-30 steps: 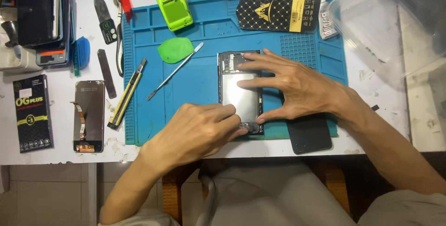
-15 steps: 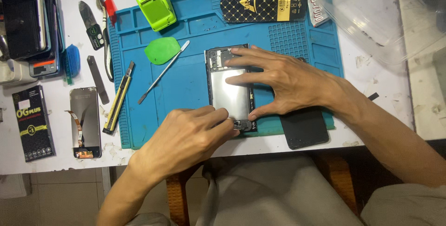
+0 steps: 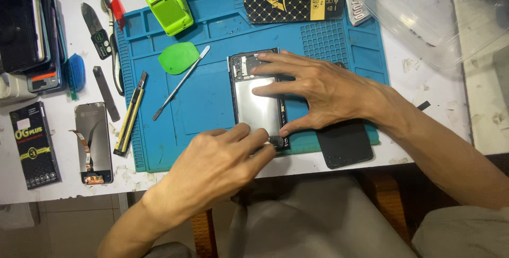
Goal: The person removes a small metal bracket from the back cover of a disassembled smartphone and places it on the workbench. They then use a metal prying tool to carefully lift and separate the screen assembly from the phone's frame along the edges.
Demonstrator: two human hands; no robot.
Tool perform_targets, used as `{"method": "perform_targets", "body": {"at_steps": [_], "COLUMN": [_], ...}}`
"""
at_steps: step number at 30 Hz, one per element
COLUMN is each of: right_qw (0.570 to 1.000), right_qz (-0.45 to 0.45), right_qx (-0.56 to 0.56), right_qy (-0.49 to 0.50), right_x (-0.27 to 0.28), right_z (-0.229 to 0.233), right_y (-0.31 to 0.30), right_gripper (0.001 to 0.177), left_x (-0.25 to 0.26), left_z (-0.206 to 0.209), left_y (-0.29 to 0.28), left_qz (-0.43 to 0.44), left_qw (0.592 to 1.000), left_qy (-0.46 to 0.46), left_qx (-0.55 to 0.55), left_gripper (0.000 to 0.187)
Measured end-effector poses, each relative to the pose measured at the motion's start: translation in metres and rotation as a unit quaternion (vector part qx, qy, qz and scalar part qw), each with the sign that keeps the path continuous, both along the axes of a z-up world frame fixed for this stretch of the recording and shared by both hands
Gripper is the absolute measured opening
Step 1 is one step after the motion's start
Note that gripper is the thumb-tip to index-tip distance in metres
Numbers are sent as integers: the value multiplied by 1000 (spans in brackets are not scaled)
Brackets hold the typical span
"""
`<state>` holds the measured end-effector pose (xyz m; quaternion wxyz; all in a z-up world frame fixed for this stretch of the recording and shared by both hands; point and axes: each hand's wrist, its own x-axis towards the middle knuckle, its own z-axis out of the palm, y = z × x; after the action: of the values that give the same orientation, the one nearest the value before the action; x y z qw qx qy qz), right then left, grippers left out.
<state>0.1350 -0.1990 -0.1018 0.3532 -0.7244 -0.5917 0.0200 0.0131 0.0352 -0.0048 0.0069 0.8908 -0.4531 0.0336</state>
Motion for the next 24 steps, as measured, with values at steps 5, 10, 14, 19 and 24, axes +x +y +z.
{"method": "perform_targets", "body": {"at_steps": [5, 10, 14, 19, 24], "right_qw": [1000, 1000, 1000, 1000, 1000], "right_qz": [3, 4, 8, 12, 16], "right_qx": [1, 4, -1, 7, 8], "right_qy": [-8, -7, -1, 4, -6], "right_x": [0, -1, 0, 1, 2], "right_z": [0, 0, 0, -2, -6], "right_y": [-1, 0, -1, -2, -2], "right_gripper": [83, 85, 83, 81, 74], "left_x": [-11, -10, -8, -11, -11], "left_z": [14, 6, -1, 12, 13], "left_y": [-32, -44, -48, -53, -56], "left_qz": [-19, -29, -10, -1, 40], "left_qw": [999, 997, 992, 990, 987], "left_qy": [-31, -40, -43, -39, -61], "left_qx": [17, 55, 118, 135, 144], "left_gripper": [13, 24, 21, 18, 19]}}
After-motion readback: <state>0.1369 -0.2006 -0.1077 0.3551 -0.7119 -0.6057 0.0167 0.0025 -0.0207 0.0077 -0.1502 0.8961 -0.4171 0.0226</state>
